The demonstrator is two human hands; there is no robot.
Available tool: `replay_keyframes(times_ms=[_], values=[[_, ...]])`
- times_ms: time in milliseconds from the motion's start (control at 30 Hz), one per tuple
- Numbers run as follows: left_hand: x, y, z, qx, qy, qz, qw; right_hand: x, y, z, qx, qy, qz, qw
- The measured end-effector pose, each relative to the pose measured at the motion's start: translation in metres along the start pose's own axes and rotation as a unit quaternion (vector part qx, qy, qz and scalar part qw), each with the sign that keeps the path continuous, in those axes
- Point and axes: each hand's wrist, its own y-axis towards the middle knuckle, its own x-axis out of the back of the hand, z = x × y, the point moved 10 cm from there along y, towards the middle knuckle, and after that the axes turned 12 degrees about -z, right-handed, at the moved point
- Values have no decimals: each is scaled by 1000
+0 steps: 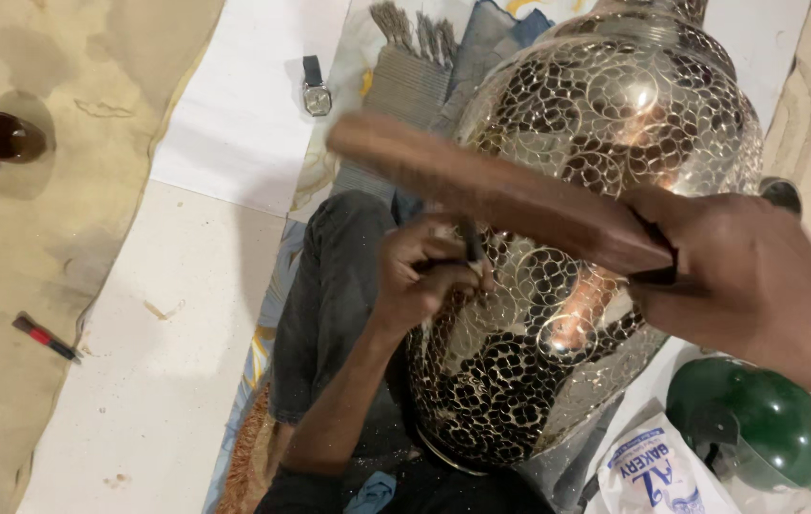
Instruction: The person sits on the floor with a large engraved brass vase held between the legs and taps a small punch against the vase surface using a wooden mallet, working the pattern across different areas. The person repositions the vase and the punch repeatedly to continue the pattern work.
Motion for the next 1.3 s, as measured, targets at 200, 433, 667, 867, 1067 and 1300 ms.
replay_keyframes(times_ms=[200, 433, 667, 867, 1067, 1300], values=[[-7, -3, -7, 75, -117, -16, 990, -6, -37, 16, 194, 500, -117, 836], [-28, -15, 11, 138, 34, 15, 990, -48, -84, -49, 119, 410, -188, 885], [-44, -15, -10, 23, 147, 23, 989, -28, -74, -61, 26, 256, -147, 955], [-44, -20, -15, 0, 208, 0, 978, -7, -53, -41, 107, 249, -99, 957], [-44, -24, -15, -18, 135, -18, 990, 16, -35, -21, 95, 280, -89, 951], [-43, -26, -12, 18, 171, -21, 985, 32, -25, -4, 22, -26, 44, 998]])
